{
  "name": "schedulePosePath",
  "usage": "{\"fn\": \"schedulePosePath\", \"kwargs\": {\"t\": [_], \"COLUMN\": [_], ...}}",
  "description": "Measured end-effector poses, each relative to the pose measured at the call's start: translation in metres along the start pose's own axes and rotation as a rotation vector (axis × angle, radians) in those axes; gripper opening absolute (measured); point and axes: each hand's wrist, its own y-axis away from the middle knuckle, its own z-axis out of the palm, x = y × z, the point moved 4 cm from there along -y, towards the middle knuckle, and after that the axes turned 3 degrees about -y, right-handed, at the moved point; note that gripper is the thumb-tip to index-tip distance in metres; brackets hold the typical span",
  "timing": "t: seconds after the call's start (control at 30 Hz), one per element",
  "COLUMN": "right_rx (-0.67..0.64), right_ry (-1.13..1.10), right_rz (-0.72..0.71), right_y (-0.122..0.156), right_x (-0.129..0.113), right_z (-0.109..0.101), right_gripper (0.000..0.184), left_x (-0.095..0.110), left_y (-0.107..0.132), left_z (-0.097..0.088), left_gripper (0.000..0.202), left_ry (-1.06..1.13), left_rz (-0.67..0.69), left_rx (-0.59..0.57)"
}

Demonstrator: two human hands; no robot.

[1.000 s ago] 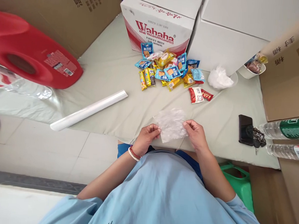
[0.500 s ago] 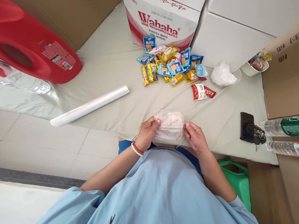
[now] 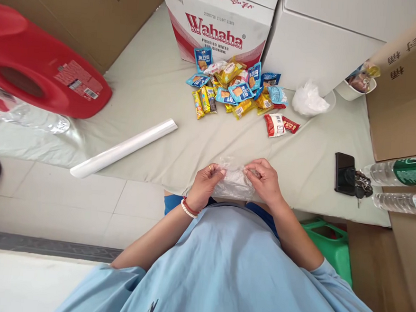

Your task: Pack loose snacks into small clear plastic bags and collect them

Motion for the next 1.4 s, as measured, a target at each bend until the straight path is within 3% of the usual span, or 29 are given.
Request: {"fn": "schedulePosePath", "kwargs": {"t": [0.1, 0.2, 0.37, 0.43, 0.7, 0.87, 0.97, 1.07, 1.13, 1.27, 1.33, 1.4], "right_rx": [0.070, 0.114, 0.113, 0.123, 0.205, 0.244, 0.250, 0.204, 0.176, 0.106, 0.083, 0.068], "right_ry": [0.030, 0.035, 0.048, 0.061, 0.043, 0.066, 0.071, -0.066, -0.267, -0.670, -0.771, -0.834], "right_rz": [-0.059, -0.113, -0.119, -0.129, -0.125, -0.135, -0.049, 0.143, 0.304, 0.576, 0.627, 0.633], "right_y": [0.001, 0.002, 0.005, 0.007, 0.014, 0.015, 0.015, 0.013, 0.011, 0.007, 0.004, -0.001], "right_x": [-0.004, -0.006, -0.005, -0.004, -0.004, -0.006, -0.003, 0.003, 0.008, 0.007, 0.001, -0.008], "right_z": [-0.008, -0.013, -0.015, -0.017, -0.030, -0.036, -0.039, -0.036, -0.032, -0.021, -0.018, -0.013], "right_gripper": [0.023, 0.021, 0.018, 0.017, 0.012, 0.014, 0.019, 0.024, 0.030, 0.045, 0.048, 0.050], "left_x": [0.002, 0.002, 0.005, 0.003, 0.004, 0.005, 0.006, 0.006, 0.008, 0.024, 0.029, 0.028], "left_y": [-0.003, -0.002, 0.007, 0.009, -0.005, -0.010, -0.011, -0.009, -0.006, 0.006, 0.016, 0.024], "left_z": [-0.002, 0.005, 0.027, 0.031, 0.012, -0.001, -0.004, -0.001, -0.003, -0.015, -0.010, 0.003], "left_gripper": [0.046, 0.054, 0.048, 0.045, 0.043, 0.044, 0.046, 0.056, 0.063, 0.074, 0.083, 0.087], "left_ry": [0.147, 0.248, 0.149, 0.061, 0.049, 0.075, 0.074, 0.090, 0.032, -0.331, -0.476, -0.523], "left_rz": [-0.063, -0.217, -0.277, -0.268, -0.200, -0.174, -0.165, -0.166, -0.081, 0.330, 0.472, 0.508], "left_rx": [-0.004, -0.129, -0.368, -0.394, -0.130, -0.047, -0.043, -0.097, -0.069, 0.135, 0.097, -0.011]}}
